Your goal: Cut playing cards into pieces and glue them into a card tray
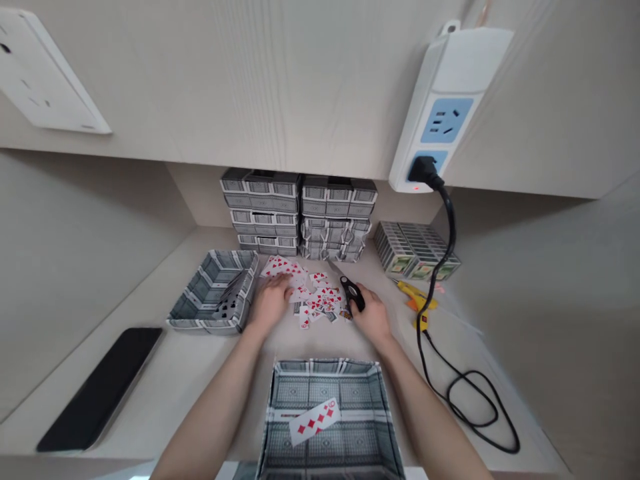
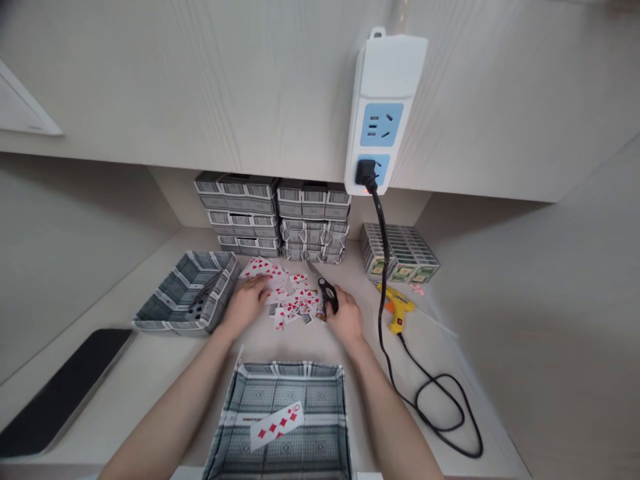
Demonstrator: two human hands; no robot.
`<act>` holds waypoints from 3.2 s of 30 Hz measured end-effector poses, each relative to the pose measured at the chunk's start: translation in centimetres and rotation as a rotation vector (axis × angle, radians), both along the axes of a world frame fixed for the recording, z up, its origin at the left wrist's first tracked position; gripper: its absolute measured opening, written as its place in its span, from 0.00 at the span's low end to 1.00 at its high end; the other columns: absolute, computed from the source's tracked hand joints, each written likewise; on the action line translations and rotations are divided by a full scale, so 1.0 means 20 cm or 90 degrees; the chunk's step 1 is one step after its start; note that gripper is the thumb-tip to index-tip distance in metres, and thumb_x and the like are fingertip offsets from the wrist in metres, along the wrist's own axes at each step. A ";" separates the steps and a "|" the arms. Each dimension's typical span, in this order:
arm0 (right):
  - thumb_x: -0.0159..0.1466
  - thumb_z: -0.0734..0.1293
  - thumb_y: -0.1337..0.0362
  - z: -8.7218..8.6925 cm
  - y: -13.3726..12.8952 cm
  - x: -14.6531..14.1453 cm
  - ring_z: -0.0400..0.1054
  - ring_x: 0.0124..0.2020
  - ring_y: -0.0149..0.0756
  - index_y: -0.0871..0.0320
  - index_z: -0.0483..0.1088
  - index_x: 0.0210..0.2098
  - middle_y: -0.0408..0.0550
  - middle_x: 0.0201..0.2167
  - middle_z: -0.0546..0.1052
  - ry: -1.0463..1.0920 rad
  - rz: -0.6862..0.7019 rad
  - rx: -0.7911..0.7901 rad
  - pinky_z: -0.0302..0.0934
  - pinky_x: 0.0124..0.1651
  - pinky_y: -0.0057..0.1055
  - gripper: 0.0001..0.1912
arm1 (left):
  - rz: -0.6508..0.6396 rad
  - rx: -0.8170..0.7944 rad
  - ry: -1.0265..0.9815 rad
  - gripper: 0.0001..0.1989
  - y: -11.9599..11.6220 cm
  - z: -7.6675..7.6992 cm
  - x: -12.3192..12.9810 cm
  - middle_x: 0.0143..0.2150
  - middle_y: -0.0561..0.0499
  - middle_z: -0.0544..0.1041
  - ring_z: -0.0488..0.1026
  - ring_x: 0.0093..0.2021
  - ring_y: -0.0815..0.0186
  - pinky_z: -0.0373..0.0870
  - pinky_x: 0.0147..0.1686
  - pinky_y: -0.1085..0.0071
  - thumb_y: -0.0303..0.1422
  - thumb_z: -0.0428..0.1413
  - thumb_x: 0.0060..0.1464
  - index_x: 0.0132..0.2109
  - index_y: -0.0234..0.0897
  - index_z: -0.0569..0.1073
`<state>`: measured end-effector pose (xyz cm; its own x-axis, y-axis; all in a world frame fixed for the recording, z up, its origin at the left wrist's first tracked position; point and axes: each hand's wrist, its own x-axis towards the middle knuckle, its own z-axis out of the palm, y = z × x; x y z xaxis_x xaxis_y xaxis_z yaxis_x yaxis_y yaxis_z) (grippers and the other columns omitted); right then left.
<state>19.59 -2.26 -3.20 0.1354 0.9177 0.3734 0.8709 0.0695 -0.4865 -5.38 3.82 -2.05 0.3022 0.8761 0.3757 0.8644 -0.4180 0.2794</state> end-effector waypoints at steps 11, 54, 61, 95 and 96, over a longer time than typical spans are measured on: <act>0.57 0.59 0.67 0.03 -0.02 -0.02 0.63 0.43 0.44 0.64 0.61 0.54 0.57 0.41 0.72 -0.105 0.011 0.014 0.60 0.45 0.37 0.24 | -0.027 -0.028 0.001 0.17 0.01 0.02 -0.01 0.54 0.42 0.68 0.63 0.55 0.61 0.60 0.54 0.64 0.33 0.46 0.56 0.52 0.34 0.68; 0.56 0.62 0.50 0.13 -0.03 -0.19 0.71 0.33 0.40 0.59 0.67 0.37 0.50 0.32 0.76 0.856 0.170 -0.061 0.67 0.30 0.36 0.19 | -0.190 -0.451 -0.832 0.16 -0.08 0.15 0.11 0.31 0.47 0.74 0.68 0.24 0.71 0.66 0.23 0.74 0.39 0.56 0.46 0.39 0.31 0.72; 0.55 0.65 0.54 0.10 -0.07 -0.20 0.67 0.34 0.34 0.57 0.69 0.37 0.44 0.33 0.74 0.710 0.222 -0.056 0.62 0.38 0.31 0.15 | -0.364 -0.615 -0.671 0.24 -0.19 0.14 0.23 0.38 0.48 0.73 0.68 0.26 0.73 0.67 0.25 0.76 0.36 0.61 0.40 0.46 0.33 0.68; 0.53 0.67 0.55 0.05 -0.05 -0.18 0.62 0.27 0.32 0.55 0.74 0.40 0.45 0.27 0.73 0.484 0.168 0.008 0.59 0.31 0.29 0.17 | -0.221 -0.316 -0.552 0.13 -0.17 0.05 0.26 0.30 0.50 0.72 0.67 0.33 0.67 0.63 0.33 0.73 0.40 0.55 0.47 0.31 0.34 0.76; 0.52 0.67 0.54 0.06 -0.04 -0.18 0.62 0.26 0.31 0.55 0.74 0.39 0.45 0.27 0.73 0.514 0.174 -0.017 0.59 0.30 0.28 0.17 | -0.202 -0.337 -0.554 0.13 -0.16 0.06 0.26 0.27 0.51 0.71 0.66 0.30 0.68 0.62 0.31 0.74 0.40 0.56 0.46 0.30 0.33 0.76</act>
